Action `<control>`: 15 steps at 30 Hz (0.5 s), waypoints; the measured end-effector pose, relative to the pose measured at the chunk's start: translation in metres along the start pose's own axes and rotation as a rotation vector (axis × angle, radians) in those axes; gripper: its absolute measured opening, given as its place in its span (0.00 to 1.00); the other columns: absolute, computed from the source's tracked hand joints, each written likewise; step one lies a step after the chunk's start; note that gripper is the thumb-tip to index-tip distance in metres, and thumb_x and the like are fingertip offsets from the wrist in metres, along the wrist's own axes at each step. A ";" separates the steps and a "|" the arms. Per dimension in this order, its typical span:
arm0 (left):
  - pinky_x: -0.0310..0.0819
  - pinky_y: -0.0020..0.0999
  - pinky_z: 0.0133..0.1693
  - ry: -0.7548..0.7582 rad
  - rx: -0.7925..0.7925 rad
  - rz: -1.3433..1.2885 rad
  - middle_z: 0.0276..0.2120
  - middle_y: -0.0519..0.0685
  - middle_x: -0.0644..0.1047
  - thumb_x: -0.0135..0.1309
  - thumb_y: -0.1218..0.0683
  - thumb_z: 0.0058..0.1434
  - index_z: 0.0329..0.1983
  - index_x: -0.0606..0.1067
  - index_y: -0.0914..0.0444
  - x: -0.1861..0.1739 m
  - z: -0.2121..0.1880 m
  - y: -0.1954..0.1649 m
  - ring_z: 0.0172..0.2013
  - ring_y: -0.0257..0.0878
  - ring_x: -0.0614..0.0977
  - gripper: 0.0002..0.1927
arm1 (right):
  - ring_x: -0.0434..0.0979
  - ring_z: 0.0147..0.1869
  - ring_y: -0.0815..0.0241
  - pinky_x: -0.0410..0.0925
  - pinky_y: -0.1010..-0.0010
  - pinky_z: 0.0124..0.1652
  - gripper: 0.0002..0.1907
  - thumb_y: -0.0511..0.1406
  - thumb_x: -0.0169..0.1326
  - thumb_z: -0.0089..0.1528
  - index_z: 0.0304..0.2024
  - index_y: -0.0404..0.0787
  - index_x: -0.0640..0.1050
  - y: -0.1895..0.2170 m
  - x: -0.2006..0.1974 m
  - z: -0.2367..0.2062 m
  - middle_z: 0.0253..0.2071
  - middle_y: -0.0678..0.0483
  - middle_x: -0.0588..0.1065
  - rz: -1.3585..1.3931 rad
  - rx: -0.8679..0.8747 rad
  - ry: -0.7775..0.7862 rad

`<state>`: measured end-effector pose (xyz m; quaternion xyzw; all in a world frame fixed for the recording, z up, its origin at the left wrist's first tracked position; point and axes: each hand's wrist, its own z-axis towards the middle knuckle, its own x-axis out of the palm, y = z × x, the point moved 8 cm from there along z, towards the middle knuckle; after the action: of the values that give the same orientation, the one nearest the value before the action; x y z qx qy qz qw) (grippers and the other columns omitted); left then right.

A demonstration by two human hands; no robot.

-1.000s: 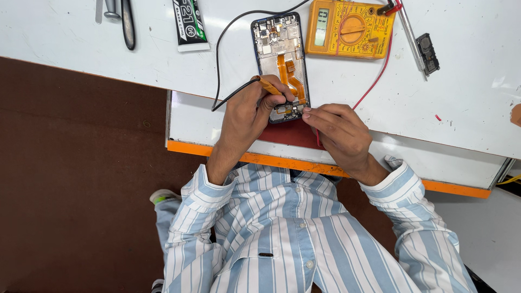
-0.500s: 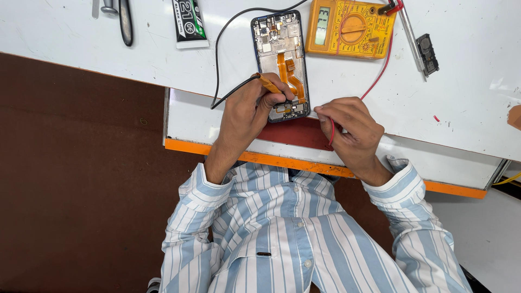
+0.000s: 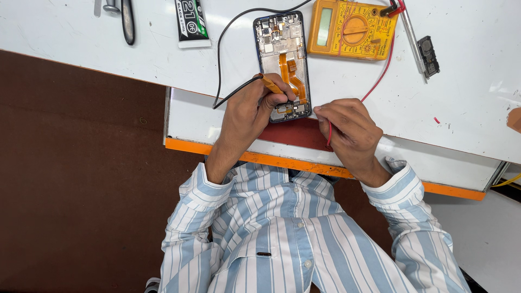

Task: The person uses a multimeter to test electrical continuity on the exposed circuit board of a disassembled smartphone. They place the battery back into the phone and continue testing various points on the board with the multimeter probes.

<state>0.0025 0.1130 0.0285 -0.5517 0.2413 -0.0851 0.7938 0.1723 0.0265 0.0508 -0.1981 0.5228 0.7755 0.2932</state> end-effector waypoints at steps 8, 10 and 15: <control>0.84 0.31 0.43 -0.006 -0.010 -0.002 0.39 0.50 0.83 0.50 0.53 0.73 0.45 0.72 0.66 -0.002 0.001 -0.003 0.43 0.38 0.87 0.10 | 0.79 0.50 0.55 0.73 0.68 0.47 0.14 0.22 0.67 0.59 0.46 0.36 0.82 0.004 0.000 0.002 0.43 0.52 0.80 -0.008 -0.044 0.010; 0.84 0.30 0.43 -0.003 -0.019 -0.008 0.39 0.50 0.83 0.50 0.53 0.73 0.45 0.72 0.66 -0.002 0.001 -0.003 0.43 0.38 0.87 0.10 | 0.79 0.50 0.55 0.73 0.67 0.47 0.14 0.22 0.67 0.59 0.46 0.37 0.81 0.007 0.000 0.003 0.44 0.53 0.80 -0.010 -0.076 0.014; 0.84 0.31 0.44 -0.005 -0.015 -0.008 0.39 0.49 0.82 0.50 0.53 0.73 0.46 0.72 0.66 -0.003 0.002 -0.007 0.43 0.38 0.87 0.10 | 0.79 0.51 0.55 0.74 0.68 0.48 0.16 0.23 0.67 0.59 0.49 0.38 0.81 0.007 0.002 0.002 0.45 0.53 0.80 -0.027 -0.078 0.022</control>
<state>0.0021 0.1132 0.0367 -0.5590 0.2377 -0.0850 0.7898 0.1659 0.0271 0.0550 -0.2248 0.4929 0.7890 0.2899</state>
